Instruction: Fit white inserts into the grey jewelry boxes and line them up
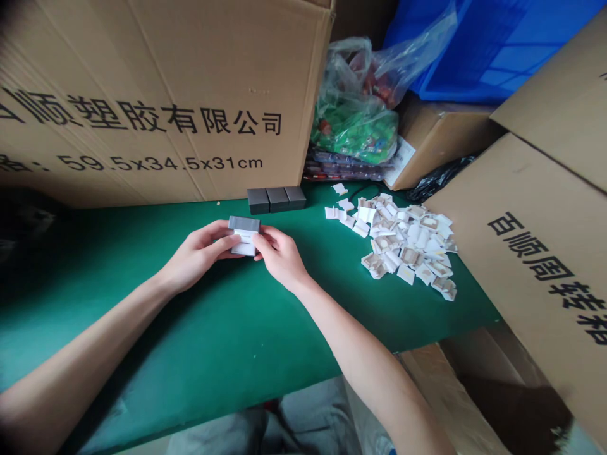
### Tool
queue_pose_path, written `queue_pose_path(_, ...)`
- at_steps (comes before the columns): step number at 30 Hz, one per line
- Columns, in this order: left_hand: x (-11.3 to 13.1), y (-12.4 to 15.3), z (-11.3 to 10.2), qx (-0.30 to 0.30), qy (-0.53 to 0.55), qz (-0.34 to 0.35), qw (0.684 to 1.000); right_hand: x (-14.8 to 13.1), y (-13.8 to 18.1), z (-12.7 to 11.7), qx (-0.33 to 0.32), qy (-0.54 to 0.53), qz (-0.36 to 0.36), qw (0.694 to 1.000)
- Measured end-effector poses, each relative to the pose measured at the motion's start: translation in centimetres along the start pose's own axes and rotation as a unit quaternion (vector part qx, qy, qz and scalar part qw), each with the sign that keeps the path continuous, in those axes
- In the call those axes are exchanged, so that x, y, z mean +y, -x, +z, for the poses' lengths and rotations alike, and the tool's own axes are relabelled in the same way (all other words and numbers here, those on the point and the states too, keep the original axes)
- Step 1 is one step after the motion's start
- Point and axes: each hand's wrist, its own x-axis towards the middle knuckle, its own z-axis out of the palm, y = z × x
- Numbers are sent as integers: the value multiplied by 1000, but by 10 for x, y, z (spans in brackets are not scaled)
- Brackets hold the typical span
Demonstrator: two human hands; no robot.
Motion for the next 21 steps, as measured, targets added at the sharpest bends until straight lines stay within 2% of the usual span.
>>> queue_pose_path(11,-6,-2,-4,13,-35,22,999,-1,1,0,-6,10,-4,1000)
queue_pose_path(21,-7,-2,-3,28,-12,12,999,-1,0,-1,-19,26,-21,999)
